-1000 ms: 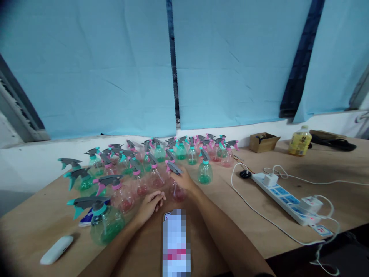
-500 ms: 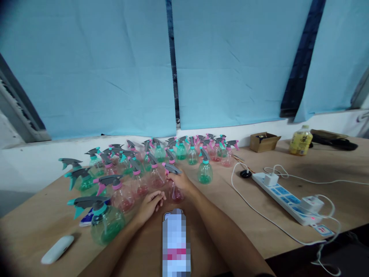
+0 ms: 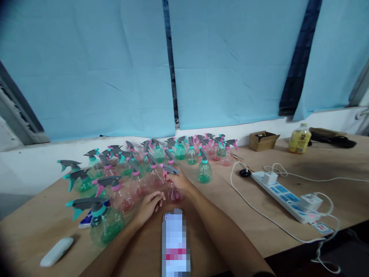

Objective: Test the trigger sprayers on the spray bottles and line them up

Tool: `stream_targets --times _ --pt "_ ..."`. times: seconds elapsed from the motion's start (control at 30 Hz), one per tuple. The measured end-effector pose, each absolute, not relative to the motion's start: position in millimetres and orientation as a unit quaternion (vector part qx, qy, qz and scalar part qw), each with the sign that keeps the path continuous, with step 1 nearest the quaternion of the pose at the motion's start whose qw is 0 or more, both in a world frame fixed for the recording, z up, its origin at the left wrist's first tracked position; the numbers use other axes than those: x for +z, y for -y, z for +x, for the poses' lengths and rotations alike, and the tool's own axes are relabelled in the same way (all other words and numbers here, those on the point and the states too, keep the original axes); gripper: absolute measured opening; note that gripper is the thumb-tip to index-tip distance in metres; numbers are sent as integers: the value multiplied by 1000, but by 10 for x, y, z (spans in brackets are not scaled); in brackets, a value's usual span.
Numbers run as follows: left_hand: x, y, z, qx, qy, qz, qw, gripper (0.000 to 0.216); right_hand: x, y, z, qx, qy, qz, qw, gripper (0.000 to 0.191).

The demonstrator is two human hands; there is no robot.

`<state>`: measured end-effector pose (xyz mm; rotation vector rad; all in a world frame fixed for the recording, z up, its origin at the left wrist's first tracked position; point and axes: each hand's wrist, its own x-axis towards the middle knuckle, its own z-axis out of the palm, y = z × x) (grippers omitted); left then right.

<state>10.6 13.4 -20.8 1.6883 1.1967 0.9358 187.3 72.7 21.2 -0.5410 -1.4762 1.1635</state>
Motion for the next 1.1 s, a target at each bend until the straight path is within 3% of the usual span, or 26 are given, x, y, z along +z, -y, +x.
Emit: stream_targets --times 0.17,0.73,0.97,1.1 --pt "-213 -137 97 374 -476 679 416 44 220 -721 1876 486 639 -226 551 23" --pt "-200 -130 101 367 -479 680 416 45 229 -735 1879 484 637 -239 550 12" --pt "-236 -142 97 370 -472 682 418 45 221 -702 1872 475 645 -237 551 26" --pt "-231 -134 93 368 -477 682 414 46 199 -721 1870 470 639 -237 561 19"
